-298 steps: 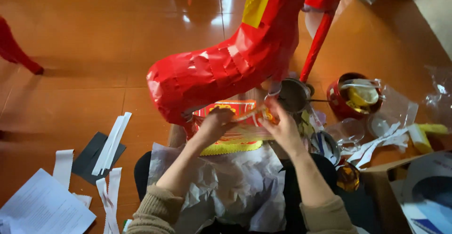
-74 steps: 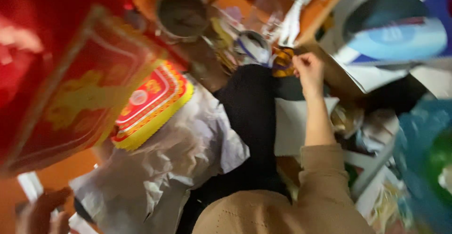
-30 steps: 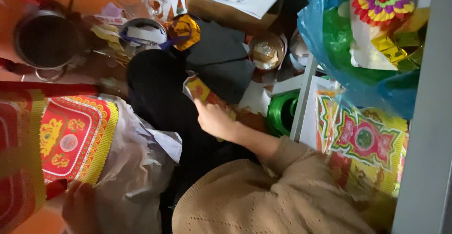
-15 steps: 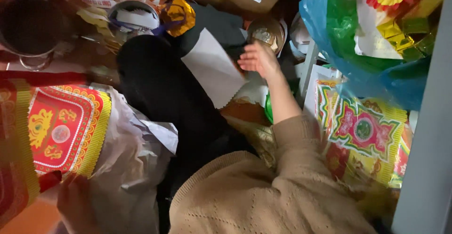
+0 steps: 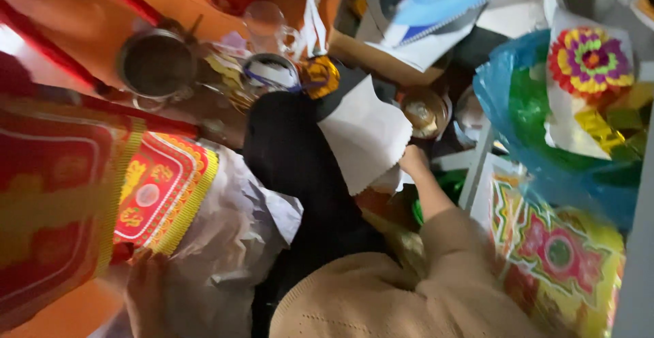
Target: Assembling and decorating traditional paper horse models using glue and paper strips
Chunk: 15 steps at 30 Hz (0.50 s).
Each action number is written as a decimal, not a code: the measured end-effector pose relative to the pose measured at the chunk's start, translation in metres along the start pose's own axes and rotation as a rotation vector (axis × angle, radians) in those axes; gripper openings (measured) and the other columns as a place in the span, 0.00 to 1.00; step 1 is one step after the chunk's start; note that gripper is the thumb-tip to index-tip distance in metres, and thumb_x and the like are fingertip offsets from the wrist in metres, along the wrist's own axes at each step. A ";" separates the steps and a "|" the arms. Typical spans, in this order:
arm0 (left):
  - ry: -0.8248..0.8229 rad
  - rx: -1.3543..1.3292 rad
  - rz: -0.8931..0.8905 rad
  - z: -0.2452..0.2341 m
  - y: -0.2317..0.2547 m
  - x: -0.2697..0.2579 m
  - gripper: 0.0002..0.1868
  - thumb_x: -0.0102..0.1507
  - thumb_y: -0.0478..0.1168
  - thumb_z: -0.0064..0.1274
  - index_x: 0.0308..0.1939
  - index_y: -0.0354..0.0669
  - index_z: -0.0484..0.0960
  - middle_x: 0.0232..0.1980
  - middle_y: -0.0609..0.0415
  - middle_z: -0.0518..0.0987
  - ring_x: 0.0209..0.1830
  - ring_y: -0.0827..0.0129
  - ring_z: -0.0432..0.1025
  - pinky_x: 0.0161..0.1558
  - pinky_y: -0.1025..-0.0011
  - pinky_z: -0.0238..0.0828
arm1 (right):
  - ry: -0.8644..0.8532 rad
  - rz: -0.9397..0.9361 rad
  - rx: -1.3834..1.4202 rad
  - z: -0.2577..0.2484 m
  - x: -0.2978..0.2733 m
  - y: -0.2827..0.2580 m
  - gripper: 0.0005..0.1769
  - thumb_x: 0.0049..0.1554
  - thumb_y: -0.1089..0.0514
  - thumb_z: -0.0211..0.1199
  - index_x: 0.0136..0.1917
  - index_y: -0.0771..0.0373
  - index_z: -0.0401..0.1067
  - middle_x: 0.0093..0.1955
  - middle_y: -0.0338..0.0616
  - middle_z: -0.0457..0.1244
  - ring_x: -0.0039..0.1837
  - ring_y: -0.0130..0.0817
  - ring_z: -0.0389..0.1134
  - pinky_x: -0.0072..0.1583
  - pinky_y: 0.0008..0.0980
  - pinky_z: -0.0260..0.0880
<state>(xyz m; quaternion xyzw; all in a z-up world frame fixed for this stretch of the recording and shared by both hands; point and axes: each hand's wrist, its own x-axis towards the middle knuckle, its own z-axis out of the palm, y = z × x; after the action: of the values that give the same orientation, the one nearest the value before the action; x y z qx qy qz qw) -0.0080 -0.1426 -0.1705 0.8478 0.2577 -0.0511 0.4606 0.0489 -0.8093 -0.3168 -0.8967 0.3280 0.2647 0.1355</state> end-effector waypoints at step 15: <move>0.014 -0.147 0.020 0.004 -0.030 0.017 0.20 0.65 0.41 0.48 0.57 0.31 0.77 0.55 0.45 0.77 0.53 0.66 0.69 0.54 0.72 0.65 | 0.010 0.146 -0.265 -0.100 -0.047 0.009 0.21 0.56 0.62 0.46 0.57 0.68 0.75 0.58 0.61 0.67 0.60 0.57 0.69 0.59 0.46 0.68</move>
<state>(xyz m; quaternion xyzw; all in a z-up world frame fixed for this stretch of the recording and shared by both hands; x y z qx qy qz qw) -0.0072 -0.1262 -0.2014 0.8147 0.2553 -0.0217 0.5202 0.0511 -0.8334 -0.2083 -0.8818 0.3552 0.3103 -0.0052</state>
